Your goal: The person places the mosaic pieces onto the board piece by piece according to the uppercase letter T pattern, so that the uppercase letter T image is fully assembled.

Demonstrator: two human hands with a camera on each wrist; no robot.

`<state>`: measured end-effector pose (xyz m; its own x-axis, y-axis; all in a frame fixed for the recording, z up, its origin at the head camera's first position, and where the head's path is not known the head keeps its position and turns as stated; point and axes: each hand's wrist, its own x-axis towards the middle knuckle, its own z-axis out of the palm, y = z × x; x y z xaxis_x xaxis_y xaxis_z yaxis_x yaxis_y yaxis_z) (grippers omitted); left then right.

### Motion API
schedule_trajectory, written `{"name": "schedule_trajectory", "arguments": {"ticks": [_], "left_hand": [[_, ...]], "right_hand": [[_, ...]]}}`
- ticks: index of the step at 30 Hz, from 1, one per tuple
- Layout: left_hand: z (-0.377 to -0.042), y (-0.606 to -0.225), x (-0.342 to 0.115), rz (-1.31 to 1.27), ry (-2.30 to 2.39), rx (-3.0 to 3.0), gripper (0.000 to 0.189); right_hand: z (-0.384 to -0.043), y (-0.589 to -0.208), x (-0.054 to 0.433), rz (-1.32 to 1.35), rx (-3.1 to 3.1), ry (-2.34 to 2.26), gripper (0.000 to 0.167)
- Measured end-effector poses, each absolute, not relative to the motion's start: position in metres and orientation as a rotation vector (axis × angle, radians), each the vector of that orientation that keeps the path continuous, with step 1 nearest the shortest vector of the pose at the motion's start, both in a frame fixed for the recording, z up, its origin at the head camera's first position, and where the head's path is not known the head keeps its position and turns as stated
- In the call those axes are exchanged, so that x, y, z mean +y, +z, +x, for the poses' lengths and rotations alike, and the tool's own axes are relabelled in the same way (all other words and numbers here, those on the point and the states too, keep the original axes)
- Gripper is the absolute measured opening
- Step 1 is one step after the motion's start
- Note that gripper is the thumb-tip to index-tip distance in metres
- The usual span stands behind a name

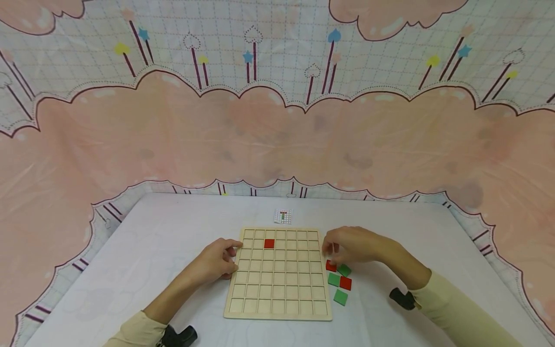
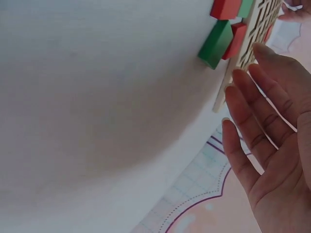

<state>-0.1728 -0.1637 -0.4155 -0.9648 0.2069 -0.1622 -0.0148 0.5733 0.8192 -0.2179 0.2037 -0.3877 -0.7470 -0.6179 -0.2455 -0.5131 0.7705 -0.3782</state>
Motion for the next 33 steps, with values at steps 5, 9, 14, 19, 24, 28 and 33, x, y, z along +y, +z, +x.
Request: {"name": "schedule_trajectory", "arguments": {"ticks": [5,9,14,19,24,28,33], "left_hand": [[-0.174,-0.416,-0.163,0.151,1.319,2.579,0.058],[-0.174,-0.416,-0.163,0.136,1.31,2.582,0.058],[-0.174,-0.416,-0.163,0.123,1.304,2.584,0.058],[-0.174,-0.417,-0.162,0.114,1.309,2.581,0.057],[-0.174,-0.416,-0.162,0.114,1.309,2.583,0.057],[-0.173,-0.415,-0.162,0.13,1.311,2.587,0.057],[-0.173,-0.415,-0.162,0.137,1.315,2.588,0.056]], "right_hand": [[-0.213,-0.391,0.208,-0.865,2.611,-0.404,0.017],[-0.21,-0.394,0.21,-0.909,2.61,-0.411,0.019],[-0.208,-0.396,0.211,-0.959,2.616,-0.401,0.019],[-0.204,-0.395,0.21,-0.994,2.641,-0.36,0.02],[-0.202,-0.396,0.211,-1.001,2.681,-0.298,0.018],[-0.203,-0.396,0.211,-0.994,2.704,-0.278,0.017],[-0.202,-0.397,0.21,-0.993,2.712,-0.257,0.019]]}}
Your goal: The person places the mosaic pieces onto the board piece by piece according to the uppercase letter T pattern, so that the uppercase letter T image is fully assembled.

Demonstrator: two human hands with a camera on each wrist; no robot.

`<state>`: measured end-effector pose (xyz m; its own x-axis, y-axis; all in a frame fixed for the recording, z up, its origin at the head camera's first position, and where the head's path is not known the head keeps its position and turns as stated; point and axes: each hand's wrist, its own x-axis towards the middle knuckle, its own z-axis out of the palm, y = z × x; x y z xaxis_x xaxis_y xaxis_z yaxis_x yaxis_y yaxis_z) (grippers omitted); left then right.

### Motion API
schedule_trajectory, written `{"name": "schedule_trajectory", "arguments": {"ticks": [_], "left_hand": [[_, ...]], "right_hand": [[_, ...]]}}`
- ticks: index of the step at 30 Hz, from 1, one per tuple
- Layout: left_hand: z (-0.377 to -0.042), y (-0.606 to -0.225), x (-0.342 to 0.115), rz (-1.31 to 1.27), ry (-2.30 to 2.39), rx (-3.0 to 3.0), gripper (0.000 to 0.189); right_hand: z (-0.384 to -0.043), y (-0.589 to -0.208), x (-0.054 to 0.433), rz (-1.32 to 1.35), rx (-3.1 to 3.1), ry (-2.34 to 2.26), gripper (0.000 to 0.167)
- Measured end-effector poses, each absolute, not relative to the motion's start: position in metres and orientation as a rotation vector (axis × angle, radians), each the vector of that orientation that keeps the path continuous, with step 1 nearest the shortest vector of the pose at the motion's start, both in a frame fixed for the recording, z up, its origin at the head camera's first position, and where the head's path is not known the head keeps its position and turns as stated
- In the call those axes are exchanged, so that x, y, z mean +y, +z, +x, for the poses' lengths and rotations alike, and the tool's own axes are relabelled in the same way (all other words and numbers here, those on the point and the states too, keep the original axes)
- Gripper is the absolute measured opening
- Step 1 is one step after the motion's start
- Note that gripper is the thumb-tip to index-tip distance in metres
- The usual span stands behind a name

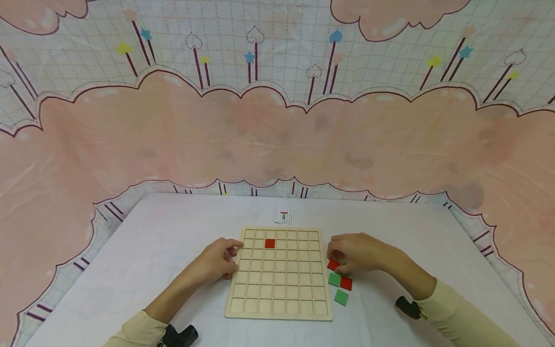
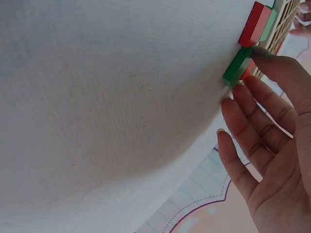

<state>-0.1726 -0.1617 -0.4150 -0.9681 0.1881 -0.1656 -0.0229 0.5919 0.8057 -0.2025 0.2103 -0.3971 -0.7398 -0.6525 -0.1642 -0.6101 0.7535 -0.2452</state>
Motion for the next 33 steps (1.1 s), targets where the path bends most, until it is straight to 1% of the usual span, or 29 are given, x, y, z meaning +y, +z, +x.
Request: {"name": "schedule_trajectory", "arguments": {"ticks": [12,33], "left_hand": [[-0.1722,-0.4159,-0.1624,0.126,1.331,2.574,0.057],[-0.1725,-0.417,-0.1633,0.127,1.346,2.568,0.057]], "right_hand": [[-0.2022,-0.3972,0.2079,-0.958,2.717,-0.222,0.017],[-0.2073,-0.3961,0.2082,-0.969,2.717,-0.213,0.023]]}}
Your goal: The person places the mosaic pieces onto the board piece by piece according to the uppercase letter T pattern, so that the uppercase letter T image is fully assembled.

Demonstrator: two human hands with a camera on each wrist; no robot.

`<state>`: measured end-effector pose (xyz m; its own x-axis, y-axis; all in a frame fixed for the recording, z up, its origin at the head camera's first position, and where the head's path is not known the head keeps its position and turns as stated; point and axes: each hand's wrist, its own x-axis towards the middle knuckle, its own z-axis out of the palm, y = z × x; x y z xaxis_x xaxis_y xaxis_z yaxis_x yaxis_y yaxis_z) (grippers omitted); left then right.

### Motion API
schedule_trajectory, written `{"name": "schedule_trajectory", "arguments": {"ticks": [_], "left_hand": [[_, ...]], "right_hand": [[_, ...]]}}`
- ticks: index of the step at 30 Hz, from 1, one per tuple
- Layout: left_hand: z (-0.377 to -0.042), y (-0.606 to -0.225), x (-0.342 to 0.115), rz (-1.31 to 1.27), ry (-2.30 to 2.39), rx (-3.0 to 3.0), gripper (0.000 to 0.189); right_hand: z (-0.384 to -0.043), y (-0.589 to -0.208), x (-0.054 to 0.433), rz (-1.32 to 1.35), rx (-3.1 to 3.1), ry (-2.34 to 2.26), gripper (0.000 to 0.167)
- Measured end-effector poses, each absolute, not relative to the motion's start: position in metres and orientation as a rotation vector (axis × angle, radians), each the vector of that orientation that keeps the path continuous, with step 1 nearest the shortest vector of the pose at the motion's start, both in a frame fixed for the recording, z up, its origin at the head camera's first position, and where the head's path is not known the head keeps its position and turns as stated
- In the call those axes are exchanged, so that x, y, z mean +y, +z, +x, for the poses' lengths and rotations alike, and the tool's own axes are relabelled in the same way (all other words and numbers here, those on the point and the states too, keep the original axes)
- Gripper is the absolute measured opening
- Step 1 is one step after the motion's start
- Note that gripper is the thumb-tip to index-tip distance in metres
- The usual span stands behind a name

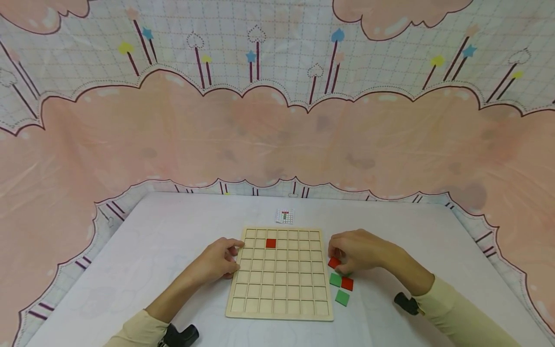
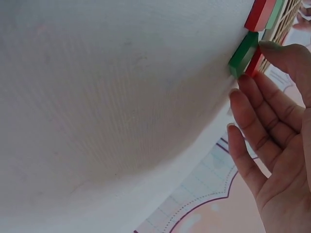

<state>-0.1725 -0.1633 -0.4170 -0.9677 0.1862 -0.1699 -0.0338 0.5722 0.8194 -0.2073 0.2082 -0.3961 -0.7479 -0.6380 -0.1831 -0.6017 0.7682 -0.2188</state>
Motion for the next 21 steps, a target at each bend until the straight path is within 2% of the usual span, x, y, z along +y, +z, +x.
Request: {"name": "schedule_trajectory", "arguments": {"ticks": [21], "left_hand": [[-0.1731,-0.4185,-0.1639,0.115,1.348,2.566,0.056]], "right_hand": [[-0.2153,-0.3876,0.204,-0.96,2.657,-0.261,0.017]]}}
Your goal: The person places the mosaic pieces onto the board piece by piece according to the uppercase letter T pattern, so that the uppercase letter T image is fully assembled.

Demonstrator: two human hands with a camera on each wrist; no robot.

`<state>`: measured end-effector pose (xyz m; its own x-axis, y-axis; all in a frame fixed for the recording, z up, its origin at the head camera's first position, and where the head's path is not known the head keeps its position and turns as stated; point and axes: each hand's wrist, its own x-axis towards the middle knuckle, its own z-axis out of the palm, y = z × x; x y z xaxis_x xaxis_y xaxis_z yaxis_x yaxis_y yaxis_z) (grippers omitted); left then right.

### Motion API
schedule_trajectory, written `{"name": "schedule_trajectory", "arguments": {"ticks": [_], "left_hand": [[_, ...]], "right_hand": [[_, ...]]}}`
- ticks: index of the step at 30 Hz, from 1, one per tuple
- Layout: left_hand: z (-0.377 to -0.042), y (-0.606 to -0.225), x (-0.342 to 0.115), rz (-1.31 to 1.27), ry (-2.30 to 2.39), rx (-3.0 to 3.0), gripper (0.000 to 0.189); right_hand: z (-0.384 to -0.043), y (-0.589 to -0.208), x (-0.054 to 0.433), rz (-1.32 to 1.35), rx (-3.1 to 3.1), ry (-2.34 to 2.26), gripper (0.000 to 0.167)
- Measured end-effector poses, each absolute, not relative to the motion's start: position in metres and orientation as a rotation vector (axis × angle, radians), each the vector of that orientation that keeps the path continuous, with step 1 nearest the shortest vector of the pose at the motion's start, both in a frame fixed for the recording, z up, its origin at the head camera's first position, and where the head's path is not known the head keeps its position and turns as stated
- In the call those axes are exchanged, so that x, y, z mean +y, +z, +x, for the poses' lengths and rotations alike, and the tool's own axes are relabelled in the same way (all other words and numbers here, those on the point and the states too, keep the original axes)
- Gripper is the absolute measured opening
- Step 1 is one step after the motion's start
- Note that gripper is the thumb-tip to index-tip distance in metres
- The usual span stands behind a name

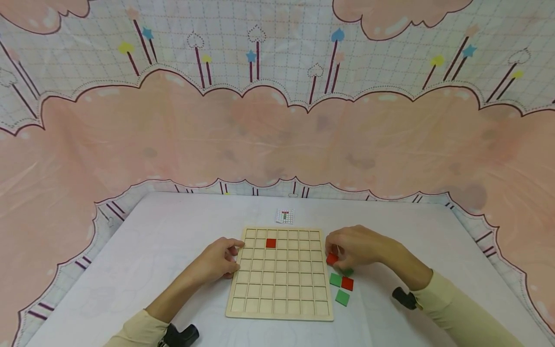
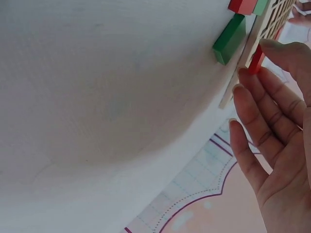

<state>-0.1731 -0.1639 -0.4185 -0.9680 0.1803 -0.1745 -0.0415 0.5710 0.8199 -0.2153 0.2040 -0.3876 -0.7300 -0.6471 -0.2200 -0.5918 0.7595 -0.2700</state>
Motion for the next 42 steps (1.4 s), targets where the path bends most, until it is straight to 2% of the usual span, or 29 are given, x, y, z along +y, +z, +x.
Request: {"name": "schedule_trajectory", "arguments": {"ticks": [42], "left_hand": [[-0.171,-0.415,-0.164,0.129,1.379,2.537,0.056]], "right_hand": [[-0.238,-0.381,0.178,-1.146,2.645,-0.329,0.019]]}}
